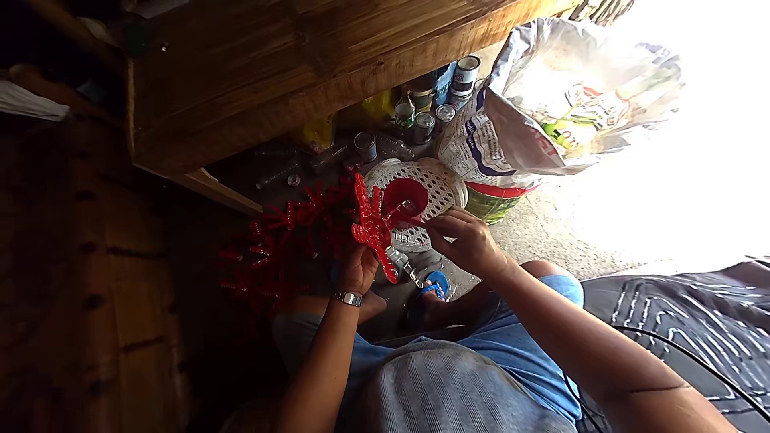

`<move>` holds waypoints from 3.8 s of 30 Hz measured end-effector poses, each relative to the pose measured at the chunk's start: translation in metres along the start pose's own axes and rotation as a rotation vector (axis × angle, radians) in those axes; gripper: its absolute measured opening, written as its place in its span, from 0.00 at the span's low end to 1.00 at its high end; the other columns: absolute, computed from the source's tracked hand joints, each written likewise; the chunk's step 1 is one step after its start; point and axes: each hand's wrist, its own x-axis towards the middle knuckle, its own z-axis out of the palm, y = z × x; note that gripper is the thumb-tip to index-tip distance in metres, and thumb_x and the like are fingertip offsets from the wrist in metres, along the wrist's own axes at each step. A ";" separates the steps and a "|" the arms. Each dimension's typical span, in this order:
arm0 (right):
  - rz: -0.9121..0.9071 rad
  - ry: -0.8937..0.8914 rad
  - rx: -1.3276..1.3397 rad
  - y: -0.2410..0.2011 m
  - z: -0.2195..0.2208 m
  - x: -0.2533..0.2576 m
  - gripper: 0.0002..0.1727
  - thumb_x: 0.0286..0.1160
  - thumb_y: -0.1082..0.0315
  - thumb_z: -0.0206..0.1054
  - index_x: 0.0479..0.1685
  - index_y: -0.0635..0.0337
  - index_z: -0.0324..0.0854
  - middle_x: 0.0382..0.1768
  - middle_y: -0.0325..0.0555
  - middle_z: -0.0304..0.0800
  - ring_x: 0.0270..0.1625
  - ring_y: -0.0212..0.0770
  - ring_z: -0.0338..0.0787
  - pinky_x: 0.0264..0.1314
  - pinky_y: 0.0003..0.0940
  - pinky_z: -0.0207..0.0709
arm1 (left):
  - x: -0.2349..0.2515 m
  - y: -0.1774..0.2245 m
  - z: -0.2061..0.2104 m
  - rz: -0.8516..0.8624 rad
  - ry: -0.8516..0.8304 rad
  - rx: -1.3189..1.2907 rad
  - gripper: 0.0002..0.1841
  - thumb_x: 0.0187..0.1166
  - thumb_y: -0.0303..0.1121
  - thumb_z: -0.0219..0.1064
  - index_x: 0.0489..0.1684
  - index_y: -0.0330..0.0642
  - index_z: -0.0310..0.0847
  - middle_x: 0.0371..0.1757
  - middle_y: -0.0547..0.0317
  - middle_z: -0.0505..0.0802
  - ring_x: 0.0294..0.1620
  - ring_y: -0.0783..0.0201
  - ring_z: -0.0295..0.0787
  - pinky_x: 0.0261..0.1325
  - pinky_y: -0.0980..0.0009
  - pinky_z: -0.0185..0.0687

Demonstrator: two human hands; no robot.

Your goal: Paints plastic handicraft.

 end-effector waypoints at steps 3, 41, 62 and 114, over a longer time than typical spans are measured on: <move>-0.021 0.027 -0.012 -0.004 -0.005 -0.004 0.08 0.74 0.68 0.69 0.37 0.60 0.93 0.33 0.42 0.92 0.40 0.34 0.89 0.47 0.27 0.84 | -0.001 0.000 0.001 -0.004 0.019 0.015 0.11 0.78 0.32 0.67 0.55 0.47 0.80 0.48 0.55 0.94 0.49 0.62 0.93 0.56 0.63 0.90; 0.050 0.003 -0.004 0.000 -0.006 -0.004 0.10 0.77 0.66 0.68 0.41 0.60 0.93 0.35 0.42 0.93 0.41 0.31 0.90 0.48 0.25 0.85 | -0.014 0.008 -0.004 0.004 0.015 0.039 0.14 0.78 0.36 0.70 0.58 0.48 0.78 0.51 0.56 0.93 0.53 0.62 0.92 0.58 0.63 0.89; 0.028 0.013 -0.006 -0.002 -0.004 0.001 0.09 0.75 0.67 0.69 0.39 0.61 0.93 0.34 0.43 0.92 0.40 0.32 0.90 0.47 0.26 0.85 | -0.013 0.008 -0.003 0.008 0.023 0.044 0.20 0.70 0.38 0.78 0.59 0.48 0.80 0.51 0.55 0.94 0.53 0.61 0.93 0.58 0.61 0.90; 0.008 -0.004 -0.023 -0.008 -0.010 -0.003 0.09 0.77 0.66 0.68 0.38 0.60 0.93 0.33 0.42 0.92 0.40 0.31 0.89 0.47 0.24 0.85 | -0.024 0.011 -0.016 0.022 0.016 0.052 0.22 0.72 0.36 0.76 0.63 0.48 0.76 0.53 0.57 0.93 0.55 0.62 0.92 0.60 0.63 0.89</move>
